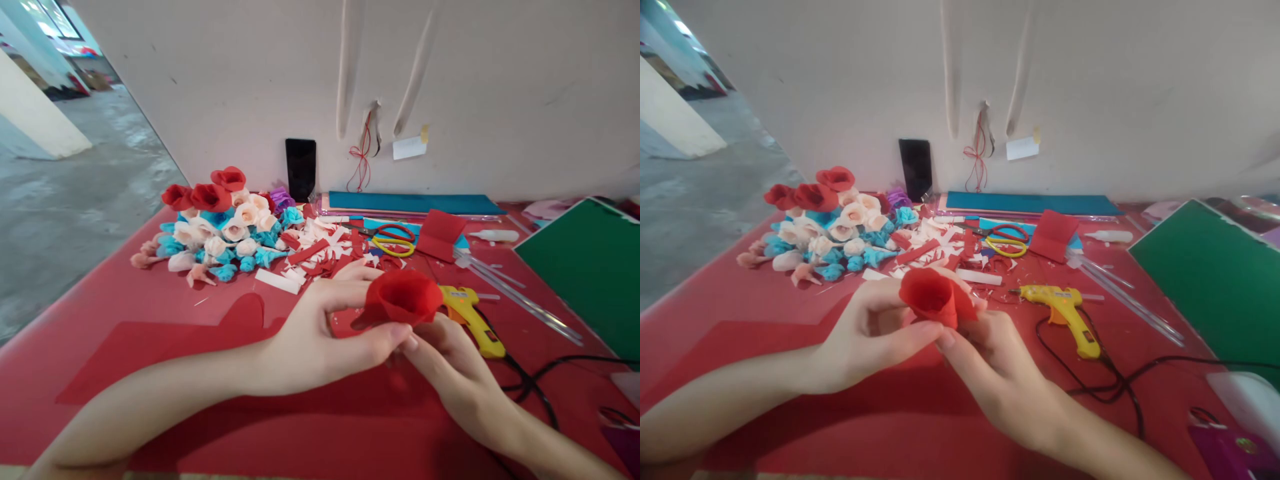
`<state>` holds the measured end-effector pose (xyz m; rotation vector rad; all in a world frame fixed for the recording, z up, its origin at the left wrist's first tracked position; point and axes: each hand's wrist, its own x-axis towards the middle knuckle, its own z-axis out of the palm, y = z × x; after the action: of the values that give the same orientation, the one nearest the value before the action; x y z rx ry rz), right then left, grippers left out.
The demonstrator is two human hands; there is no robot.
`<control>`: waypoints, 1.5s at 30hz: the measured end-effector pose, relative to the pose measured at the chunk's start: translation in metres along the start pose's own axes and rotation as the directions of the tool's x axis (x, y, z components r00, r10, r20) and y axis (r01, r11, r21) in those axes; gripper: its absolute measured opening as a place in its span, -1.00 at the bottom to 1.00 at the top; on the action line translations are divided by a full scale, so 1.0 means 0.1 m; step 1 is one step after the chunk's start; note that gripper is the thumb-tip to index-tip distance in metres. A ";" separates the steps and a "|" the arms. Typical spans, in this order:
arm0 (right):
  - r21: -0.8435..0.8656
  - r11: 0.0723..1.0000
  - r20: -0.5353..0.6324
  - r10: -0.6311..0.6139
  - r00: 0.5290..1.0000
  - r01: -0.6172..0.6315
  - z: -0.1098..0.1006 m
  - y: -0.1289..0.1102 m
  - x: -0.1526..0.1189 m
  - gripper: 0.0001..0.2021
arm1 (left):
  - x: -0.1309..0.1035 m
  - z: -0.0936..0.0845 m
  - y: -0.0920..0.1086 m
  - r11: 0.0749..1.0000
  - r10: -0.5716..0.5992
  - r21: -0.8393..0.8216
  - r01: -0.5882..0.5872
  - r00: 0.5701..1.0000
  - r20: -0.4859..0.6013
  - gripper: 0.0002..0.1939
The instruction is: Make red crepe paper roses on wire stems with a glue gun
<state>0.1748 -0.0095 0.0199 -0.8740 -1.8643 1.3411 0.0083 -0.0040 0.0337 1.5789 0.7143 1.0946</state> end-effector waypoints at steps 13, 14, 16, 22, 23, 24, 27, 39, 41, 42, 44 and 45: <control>0.116 0.993 -0.027 -0.033 0.999 0.036 0.02 -0.04 0.08 -0.86 | 0.02 0.01 -0.01 0.999 -0.028 -0.035 0.027 0.999 -0.021 -0.87; 0.125 0.991 -0.030 -0.038 0.999 0.042 0.02 -0.04 0.08 -0.87 | 0.02 0.00 -0.01 0.999 -0.033 -0.040 0.032 0.999 -0.033 -0.86; 0.127 0.991 -0.038 -0.045 0.998 0.049 0.00 -0.05 0.08 -0.87 | 0.01 0.00 -0.02 0.997 -0.044 -0.068 0.040 0.998 -0.052 -0.86; 0.060 0.998 -0.054 -0.008 0.999 0.012 -0.01 -0.07 0.05 -0.81 | 0.03 0.00 -0.07 0.978 -0.080 -0.193 0.077 0.997 -0.009 -0.70; 0.048 0.999 -0.063 -0.008 0.998 0.011 -0.01 -0.07 0.06 -0.81 | 0.03 0.00 -0.08 0.977 -0.089 -0.198 0.085 0.996 -0.009 -0.70; 0.035 0.999 -0.072 -0.008 0.997 0.010 0.00 -0.07 0.06 -0.80 | 0.04 0.00 -0.08 0.976 -0.098 -0.197 0.093 0.995 -0.018 -0.73; 0.020 1.000 -0.094 -0.009 0.996 0.011 0.00 -0.09 0.07 -0.76 | 0.04 -0.01 -0.09 0.981 -0.111 -0.167 0.101 0.992 -0.052 -0.82; 0.189 0.978 0.046 0.084 0.995 -0.092 -0.22 -0.16 0.00 -0.78 | 0.19 -0.25 -0.11 0.996 0.087 0.030 -0.089 0.995 0.053 -0.88; 0.071 0.990 0.090 0.113 0.990 -0.119 -0.24 -0.20 0.01 -0.73 | 0.18 -0.27 -0.08 0.979 0.137 0.132 -0.157 0.980 0.145 -0.88; 0.017 0.990 0.108 0.138 0.985 -0.140 -0.25 -0.22 0.02 -0.71 | 0.18 -0.28 -0.06 0.968 0.160 0.162 -0.190 0.970 0.182 -0.88; -0.068 0.981 0.138 0.190 0.972 -0.182 -0.26 -0.24 0.02 -0.68 | 0.17 -0.28 -0.04 0.937 0.208 0.231 -0.261 0.951 0.228 -0.88; -0.103 0.973 0.151 0.221 0.963 -0.208 -0.27 -0.25 0.02 -0.68 | 0.17 -0.28 -0.04 0.917 0.233 0.268 -0.296 0.942 0.243 -0.88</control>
<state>0.1925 -0.0002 0.0504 -1.0651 -2.0095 1.5110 -0.0099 0.0233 0.0359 2.0682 0.5534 1.0273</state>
